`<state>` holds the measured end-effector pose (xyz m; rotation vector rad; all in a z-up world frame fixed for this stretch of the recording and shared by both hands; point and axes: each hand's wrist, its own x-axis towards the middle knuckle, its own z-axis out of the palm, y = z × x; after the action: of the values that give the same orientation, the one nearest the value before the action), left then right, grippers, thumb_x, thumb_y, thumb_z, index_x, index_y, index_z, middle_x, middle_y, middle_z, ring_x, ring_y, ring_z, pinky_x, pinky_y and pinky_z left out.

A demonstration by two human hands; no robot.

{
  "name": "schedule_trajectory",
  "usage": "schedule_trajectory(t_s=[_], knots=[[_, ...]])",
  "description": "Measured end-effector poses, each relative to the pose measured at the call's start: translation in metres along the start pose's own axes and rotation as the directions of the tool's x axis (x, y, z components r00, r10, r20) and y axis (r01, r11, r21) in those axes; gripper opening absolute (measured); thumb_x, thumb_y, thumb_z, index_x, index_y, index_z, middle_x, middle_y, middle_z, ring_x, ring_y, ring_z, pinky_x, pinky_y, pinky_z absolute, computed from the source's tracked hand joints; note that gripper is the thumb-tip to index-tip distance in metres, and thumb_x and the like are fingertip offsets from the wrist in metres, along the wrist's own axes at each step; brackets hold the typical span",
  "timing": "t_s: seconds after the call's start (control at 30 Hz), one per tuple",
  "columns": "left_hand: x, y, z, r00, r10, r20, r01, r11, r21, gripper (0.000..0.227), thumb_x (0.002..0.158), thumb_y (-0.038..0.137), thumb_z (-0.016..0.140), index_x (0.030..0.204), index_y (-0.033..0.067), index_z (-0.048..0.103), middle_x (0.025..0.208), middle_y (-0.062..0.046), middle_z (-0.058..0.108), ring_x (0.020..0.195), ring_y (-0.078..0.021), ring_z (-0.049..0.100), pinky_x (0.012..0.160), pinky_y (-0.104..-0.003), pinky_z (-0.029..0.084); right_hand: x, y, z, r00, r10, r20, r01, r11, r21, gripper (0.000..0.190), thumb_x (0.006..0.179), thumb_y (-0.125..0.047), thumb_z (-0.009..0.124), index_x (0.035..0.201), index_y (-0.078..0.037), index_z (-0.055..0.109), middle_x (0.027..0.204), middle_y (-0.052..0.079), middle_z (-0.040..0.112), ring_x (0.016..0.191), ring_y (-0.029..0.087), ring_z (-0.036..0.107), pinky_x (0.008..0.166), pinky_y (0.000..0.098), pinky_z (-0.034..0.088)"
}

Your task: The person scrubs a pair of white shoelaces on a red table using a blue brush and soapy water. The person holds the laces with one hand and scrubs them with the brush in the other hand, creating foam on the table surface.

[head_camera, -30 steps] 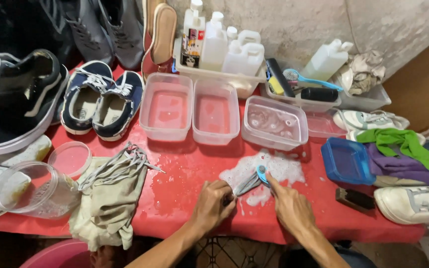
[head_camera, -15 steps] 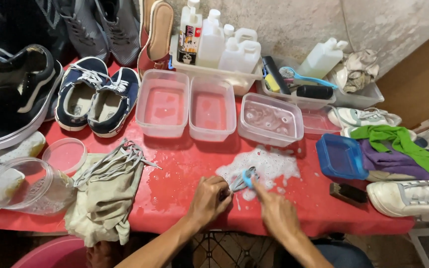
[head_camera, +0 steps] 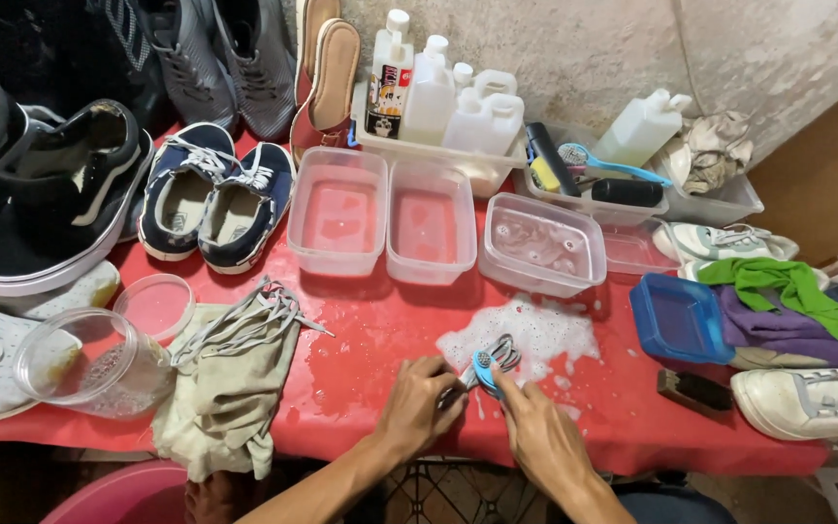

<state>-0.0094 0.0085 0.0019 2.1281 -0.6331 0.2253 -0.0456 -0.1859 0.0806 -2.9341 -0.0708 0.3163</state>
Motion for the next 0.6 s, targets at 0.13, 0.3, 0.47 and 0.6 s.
schedule_trajectory(t_s=[0.13, 0.3, 0.47, 0.6], knots=[[0.004, 0.005, 0.003, 0.997, -0.068, -0.029, 0.067, 0.997, -0.026, 0.011, 0.084, 0.014, 0.077, 0.092, 0.0054, 0.077, 0.097, -0.012, 0.073, 0.089, -0.0282, 0.066, 0.084, -0.043, 0.044, -0.004, -0.014, -0.022, 0.998, -0.058, 0.035, 0.05, 0.978, 0.204, 0.056, 0.098, -0.02, 0.047, 0.154, -0.024, 0.042, 0.11, 0.011, 0.068, 0.079, 0.033, 0.069, 0.065, 0.0474, 0.054], [0.0, 0.008, -0.002, 0.996, -0.067, -0.059, 0.064, 0.997, -0.04, 0.016, 0.078, 0.012, 0.072, 0.094, 0.0108, 0.073, 0.099, -0.011, 0.072, 0.088, -0.0316, 0.065, 0.08, -0.044, 0.041, -0.014, -0.023, -0.024, 0.989, -0.144, -0.015, 0.142, 0.941, 0.307, 0.056, 0.096, -0.018, 0.048, 0.151, -0.025, 0.044, 0.143, 0.005, 0.065, 0.118, 0.031, 0.07, 0.088, 0.0447, 0.057], [0.001, 0.0, 0.003, 0.996, -0.056, -0.074, 0.056, 0.998, -0.004, 0.008, 0.077, 0.011, 0.078, 0.079, 0.0086, 0.07, 0.085, -0.009, 0.071, 0.072, -0.0297, 0.062, 0.075, -0.042, 0.042, -0.014, -0.004, 0.007, 0.993, -0.114, 0.022, 0.112, 0.991, 0.079, 0.064, 0.096, -0.018, 0.05, 0.155, -0.039, 0.039, 0.099, 0.011, 0.066, 0.081, 0.044, 0.068, 0.067, 0.0556, 0.048], [0.002, -0.001, 0.007, 0.996, -0.057, -0.068, 0.057, 0.998, -0.006, 0.008, 0.079, 0.006, 0.081, 0.079, 0.0038, 0.074, 0.087, -0.011, 0.076, 0.073, -0.0243, 0.068, 0.08, -0.04, 0.049, 0.013, 0.019, 0.005, 0.998, -0.065, -0.013, 0.063, 0.991, -0.115, 0.063, 0.106, -0.017, 0.044, 0.162, -0.04, 0.027, 0.076, 0.012, 0.062, 0.05, 0.027, 0.06, 0.047, 0.0435, 0.058]])
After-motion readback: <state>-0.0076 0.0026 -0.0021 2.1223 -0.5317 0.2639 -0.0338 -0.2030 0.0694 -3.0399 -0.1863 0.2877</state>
